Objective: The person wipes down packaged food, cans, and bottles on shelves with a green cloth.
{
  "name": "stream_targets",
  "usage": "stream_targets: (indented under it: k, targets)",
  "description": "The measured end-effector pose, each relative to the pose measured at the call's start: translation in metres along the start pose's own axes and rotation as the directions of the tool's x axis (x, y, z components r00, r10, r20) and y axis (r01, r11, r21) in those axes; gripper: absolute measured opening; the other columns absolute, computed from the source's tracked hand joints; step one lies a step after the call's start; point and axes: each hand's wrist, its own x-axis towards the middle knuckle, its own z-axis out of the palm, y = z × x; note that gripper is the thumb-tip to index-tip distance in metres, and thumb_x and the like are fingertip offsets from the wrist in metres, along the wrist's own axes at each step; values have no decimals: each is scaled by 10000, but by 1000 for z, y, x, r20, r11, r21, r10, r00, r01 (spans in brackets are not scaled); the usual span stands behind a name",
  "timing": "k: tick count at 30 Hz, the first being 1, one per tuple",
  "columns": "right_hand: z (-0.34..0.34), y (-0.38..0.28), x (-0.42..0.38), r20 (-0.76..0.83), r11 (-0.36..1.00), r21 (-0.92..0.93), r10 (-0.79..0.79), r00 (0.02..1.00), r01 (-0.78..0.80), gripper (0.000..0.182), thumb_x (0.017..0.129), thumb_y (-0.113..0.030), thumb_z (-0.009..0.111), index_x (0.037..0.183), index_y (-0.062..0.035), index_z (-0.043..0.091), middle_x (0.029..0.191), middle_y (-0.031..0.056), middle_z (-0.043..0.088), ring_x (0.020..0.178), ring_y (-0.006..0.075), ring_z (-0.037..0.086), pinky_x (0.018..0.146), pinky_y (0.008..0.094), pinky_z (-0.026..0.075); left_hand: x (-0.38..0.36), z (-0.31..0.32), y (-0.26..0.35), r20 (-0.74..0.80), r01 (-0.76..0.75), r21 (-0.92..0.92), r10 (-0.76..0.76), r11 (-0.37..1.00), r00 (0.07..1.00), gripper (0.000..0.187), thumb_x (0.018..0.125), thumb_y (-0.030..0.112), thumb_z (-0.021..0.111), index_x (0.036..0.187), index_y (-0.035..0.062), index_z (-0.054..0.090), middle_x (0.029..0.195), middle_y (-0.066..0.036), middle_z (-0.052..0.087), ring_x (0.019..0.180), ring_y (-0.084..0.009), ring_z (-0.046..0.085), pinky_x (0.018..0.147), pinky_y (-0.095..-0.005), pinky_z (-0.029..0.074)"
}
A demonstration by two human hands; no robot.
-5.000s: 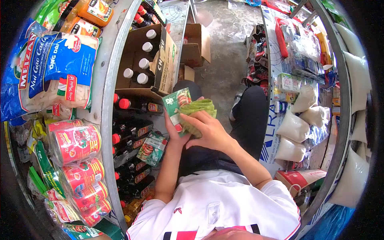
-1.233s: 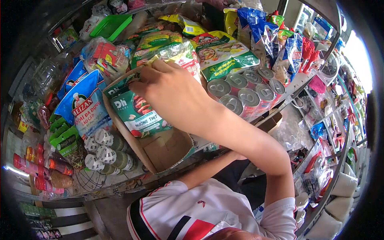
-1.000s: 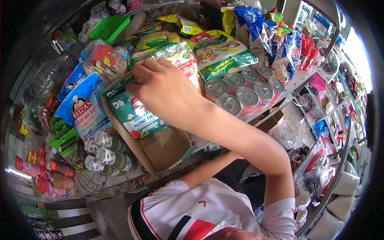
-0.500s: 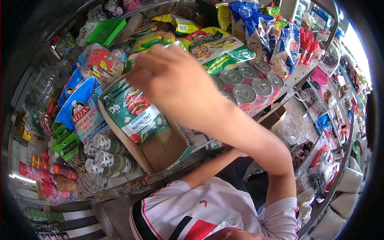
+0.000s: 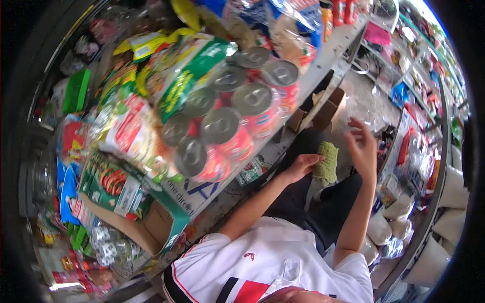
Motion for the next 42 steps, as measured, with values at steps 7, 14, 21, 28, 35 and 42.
stream_targets:
  k: [7, 14, 21, 28, 35, 42]
  targets:
    - [18, 145, -87, 218, 805, 413, 367, 904, -426, 959, 865, -664, 722, 1522, -12, 472, 1460, 173, 579, 1333, 282, 556, 1125, 425, 417, -12, 11, 26, 73, 15, 47, -18, 999, 997, 211, 885, -73, 670, 1047, 58, 640, 1008, 16, 644, 930, -96, 642, 840, -267, 519]
    - [63, 175, -128, 452, 355, 741, 363, 815, -570, 736, 795, -300, 877, 1366, 50, 572, 1252, 103, 696, 1125, 208, 675, 994, 359, 528, -41, 53, 62, -124, -62, 796, 262, 602, 957, 223, 930, 32, 683, 1145, 5, 633, 1105, -88, 687, 1041, -152, 680, 881, -302, 553]
    - [67, 194, -117, 335, 270, 805, 527, 781, -527, 602, 867, -183, 778, 1375, 45, 551, 1246, 134, 687, 1102, 245, 690, 968, 381, 553, -162, 37, 99, -446, 581, 809, 549, -91, 707, 318, 937, 328, 725, 904, 12, 716, 758, -177, 724, 718, -395, 714, 653, -474, 546]
    - [54, 207, -112, 305, 349, 766, 541, 784, -539, 596, 886, -183, 761, 1387, 48, 535, 1259, 142, 677, 1125, 252, 679, 984, 392, 538, -211, 15, 103, -624, 774, 632, 565, -42, 540, 356, 917, 361, 745, 816, 20, 742, 701, -189, 715, 723, -401, 717, 665, -475, 548]
    - [44, 211, -117, 287, 360, 768, 547, 787, -530, 614, 899, -214, 760, 1409, 31, 522, 1289, 120, 664, 1156, 240, 666, 1005, 386, 526, -204, 3, 96, -611, 776, 629, 590, -43, 528, 330, 893, 326, 772, 815, 7, 745, 703, -176, 718, 701, -375, 717, 659, -466, 540]
    - [41, 208, -119, 263, 357, 772, 574, 775, -526, 606, 905, -201, 736, 1419, 21, 506, 1281, 126, 658, 1142, 245, 671, 997, 382, 532, -195, -2, 86, -624, 671, 716, 610, 194, 489, 180, 871, 164, 785, 867, 16, 682, 638, -109, 659, 576, -272, 662, 591, -400, 498]
